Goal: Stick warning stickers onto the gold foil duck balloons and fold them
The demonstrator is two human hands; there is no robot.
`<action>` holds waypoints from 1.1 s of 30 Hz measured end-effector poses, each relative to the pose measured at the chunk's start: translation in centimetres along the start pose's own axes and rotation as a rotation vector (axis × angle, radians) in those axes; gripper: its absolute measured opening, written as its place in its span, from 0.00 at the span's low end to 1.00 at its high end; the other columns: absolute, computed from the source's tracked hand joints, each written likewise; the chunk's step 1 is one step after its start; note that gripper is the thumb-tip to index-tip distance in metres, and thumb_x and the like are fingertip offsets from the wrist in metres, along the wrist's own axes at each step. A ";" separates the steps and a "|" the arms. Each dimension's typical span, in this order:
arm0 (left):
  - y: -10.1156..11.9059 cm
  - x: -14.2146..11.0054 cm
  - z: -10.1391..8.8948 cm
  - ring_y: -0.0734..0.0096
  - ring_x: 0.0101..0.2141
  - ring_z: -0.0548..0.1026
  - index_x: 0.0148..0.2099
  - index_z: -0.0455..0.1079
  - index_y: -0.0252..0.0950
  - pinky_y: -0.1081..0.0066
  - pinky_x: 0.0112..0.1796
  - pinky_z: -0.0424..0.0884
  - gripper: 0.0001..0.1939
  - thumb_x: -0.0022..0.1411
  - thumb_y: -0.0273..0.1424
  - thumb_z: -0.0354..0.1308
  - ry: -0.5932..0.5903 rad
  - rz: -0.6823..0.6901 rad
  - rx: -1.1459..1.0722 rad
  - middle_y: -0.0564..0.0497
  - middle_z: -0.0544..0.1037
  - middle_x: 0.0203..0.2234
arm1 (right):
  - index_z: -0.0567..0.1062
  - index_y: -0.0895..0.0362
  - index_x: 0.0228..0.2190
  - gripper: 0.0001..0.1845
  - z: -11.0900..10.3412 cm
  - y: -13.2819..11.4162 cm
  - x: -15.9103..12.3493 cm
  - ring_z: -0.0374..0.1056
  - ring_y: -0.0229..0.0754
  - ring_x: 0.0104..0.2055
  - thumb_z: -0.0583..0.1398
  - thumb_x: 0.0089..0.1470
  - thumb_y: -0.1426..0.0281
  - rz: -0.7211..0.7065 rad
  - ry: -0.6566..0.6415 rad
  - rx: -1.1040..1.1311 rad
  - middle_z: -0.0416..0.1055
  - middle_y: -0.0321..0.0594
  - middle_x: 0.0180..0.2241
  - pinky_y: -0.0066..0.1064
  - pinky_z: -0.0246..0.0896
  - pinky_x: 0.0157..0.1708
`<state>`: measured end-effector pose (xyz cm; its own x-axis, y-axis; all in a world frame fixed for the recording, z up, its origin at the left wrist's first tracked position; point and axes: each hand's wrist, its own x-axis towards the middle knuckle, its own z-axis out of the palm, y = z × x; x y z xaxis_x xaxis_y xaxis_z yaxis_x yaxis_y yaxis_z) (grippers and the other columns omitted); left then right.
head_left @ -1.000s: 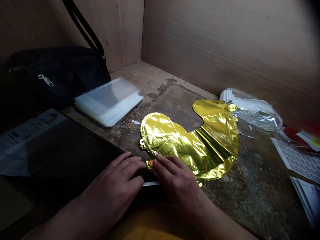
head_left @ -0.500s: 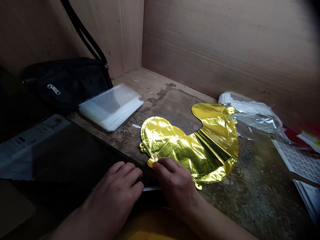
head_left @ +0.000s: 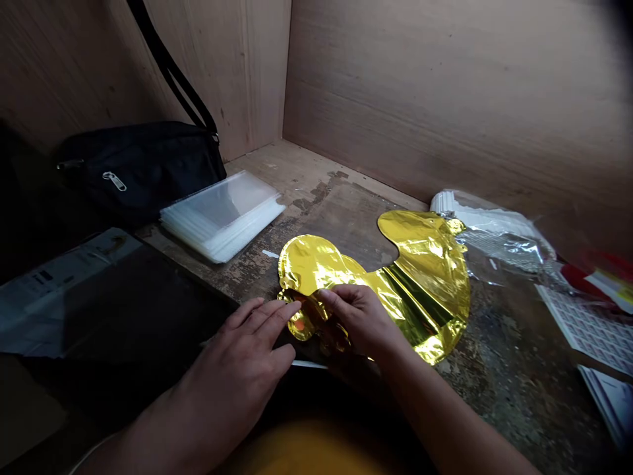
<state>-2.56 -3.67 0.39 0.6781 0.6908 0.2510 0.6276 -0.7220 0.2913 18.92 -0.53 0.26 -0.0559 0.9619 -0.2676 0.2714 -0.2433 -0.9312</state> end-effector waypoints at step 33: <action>-2.1 2.9 1.7 0.61 0.56 0.69 0.39 0.75 0.39 0.56 0.62 0.58 0.07 0.64 0.26 0.55 -0.171 0.221 -0.135 0.48 0.73 0.55 | 0.66 0.56 0.17 0.19 -1.0 0.7 0.1 0.53 0.34 0.20 0.62 0.51 0.58 -0.064 0.223 -0.235 0.58 0.29 0.16 0.26 0.47 0.20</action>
<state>-1.28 -0.20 -1.09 0.8542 0.4928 0.1659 0.4093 -0.8340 0.3699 20.05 -0.45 -0.21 0.1246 0.9842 -0.1258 0.4899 -0.1713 -0.8548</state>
